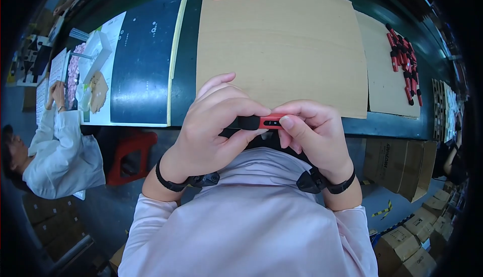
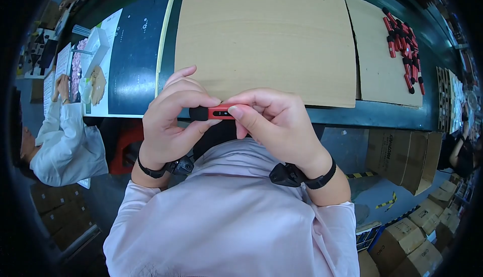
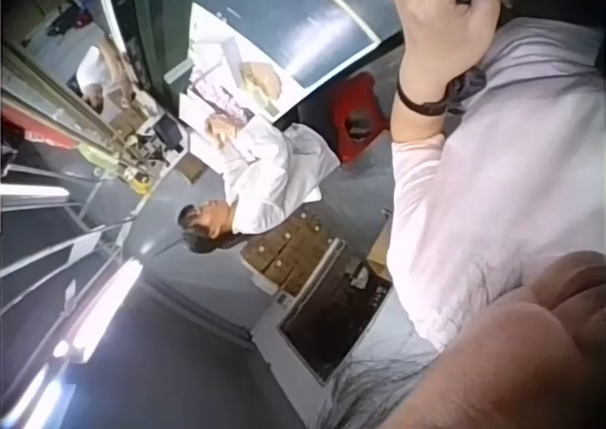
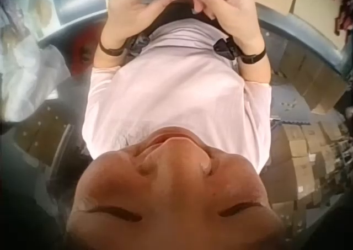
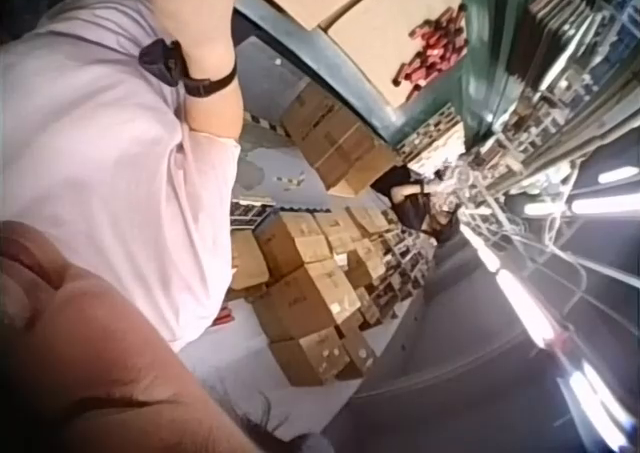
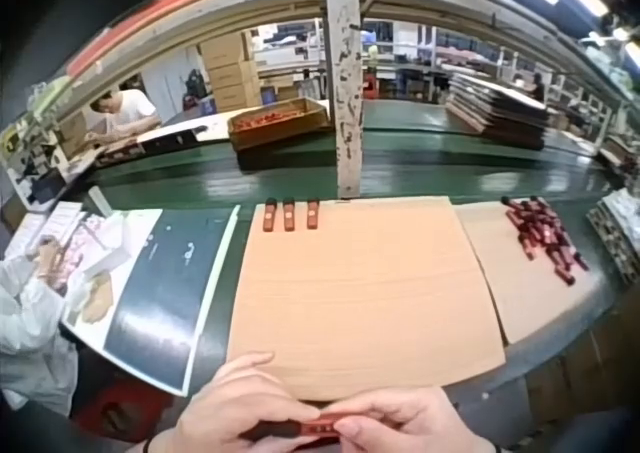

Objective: The person picks up red microphones from a pile, presses their buttons to test them, and arranges them into rows on a cardboard sheet. Once the sheet is full, they move it aside and pull a new cardboard sheet forward to continue the process.

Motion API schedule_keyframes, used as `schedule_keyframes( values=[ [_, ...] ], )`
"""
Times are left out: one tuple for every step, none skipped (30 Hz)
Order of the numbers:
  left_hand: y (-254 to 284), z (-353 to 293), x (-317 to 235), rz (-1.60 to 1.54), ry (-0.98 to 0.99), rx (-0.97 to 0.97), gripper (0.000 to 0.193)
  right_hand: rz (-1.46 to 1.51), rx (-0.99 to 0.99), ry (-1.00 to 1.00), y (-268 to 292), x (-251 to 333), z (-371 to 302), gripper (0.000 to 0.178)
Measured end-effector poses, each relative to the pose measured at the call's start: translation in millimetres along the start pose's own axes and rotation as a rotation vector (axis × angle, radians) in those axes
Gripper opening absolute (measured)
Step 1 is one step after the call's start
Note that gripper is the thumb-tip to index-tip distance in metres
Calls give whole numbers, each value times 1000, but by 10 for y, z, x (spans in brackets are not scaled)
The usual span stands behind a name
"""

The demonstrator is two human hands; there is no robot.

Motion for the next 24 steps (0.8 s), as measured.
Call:
schedule_keyframes(
  values=[
    [-5,1,14,-5,-3,-2,30,8,-13,32,-9,-11,-7,19],
    [-10,7,28,-10,-6,-7,30,16,-24,64,-14,-17,-9,18],
    [-10,7,33,-15,-9,-11,30,16,-22,65,-32,-26,-16,18],
    [-5,1,27,-13,-9,-12,30,-39,-55,118,-58,-30,-26,17],
    [2,-8,19,-52,41,-19,28,-93,-89,172,-82,-34,-34,17],
    [10,-16,11,-91,91,-27,26,-146,-122,225,-92,-39,-36,16],
    [19,-12,11,-129,140,-36,24,-145,-117,227,-81,-49,-22,16],
    [39,-8,34,-125,141,-40,24,-288,-107,332,-62,-56,-10,18],
    [69,-6,87,-151,165,7,23,-430,-98,436,-40,-67,2,19],
    [98,-2,142,-177,190,54,23,-571,-88,540,-18,-78,17,20],
    [113,10,169,-202,216,101,24,-566,-84,543,11,-95,39,20],
    [122,27,155,-195,216,91,24,-646,-64,625,34,-99,67,26],
    [123,60,132,-217,296,106,23,-726,-46,709,55,-104,97,32],
    [124,98,106,-240,376,121,22,-806,-28,793,71,-110,125,39],
    [131,130,90,-264,455,135,21,-803,-20,802,75,-128,140,39],
    [148,163,80,-259,452,126,21,-788,-62,771,72,-151,131,44],
    [166,210,79,-229,402,126,19,-773,-97,744,80,-168,131,50],
    [185,265,79,-199,352,126,17,-759,-132,717,100,-172,132,56],
    [199,325,80,-171,300,132,16,-762,-125,728,134,-167,117,56],
    [219,403,89,-168,292,121,16,-803,-118,720,187,-153,96,57],
    [247,504,100,-106,242,112,16,-846,-111,713,246,-138,74,59],
    [284,602,115,-42,195,102,16,-885,-104,705,288,-140,52,60],
    [321,707,135,23,149,93,16,-886,-98,717,322,-148,31,60],
    [358,821,156,27,145,80,16,-871,-108,713,358,-155,7,58]
  ],
)
Point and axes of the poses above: each hand's wrist, its own z-axis towards the middle knuckle, its own y-axis out of the back of the hand, x = y × z, the point moved 1 cm from there along z, towards the middle knuckle, and after that the axes turned 9 degrees about y, right-handed, at the moved point
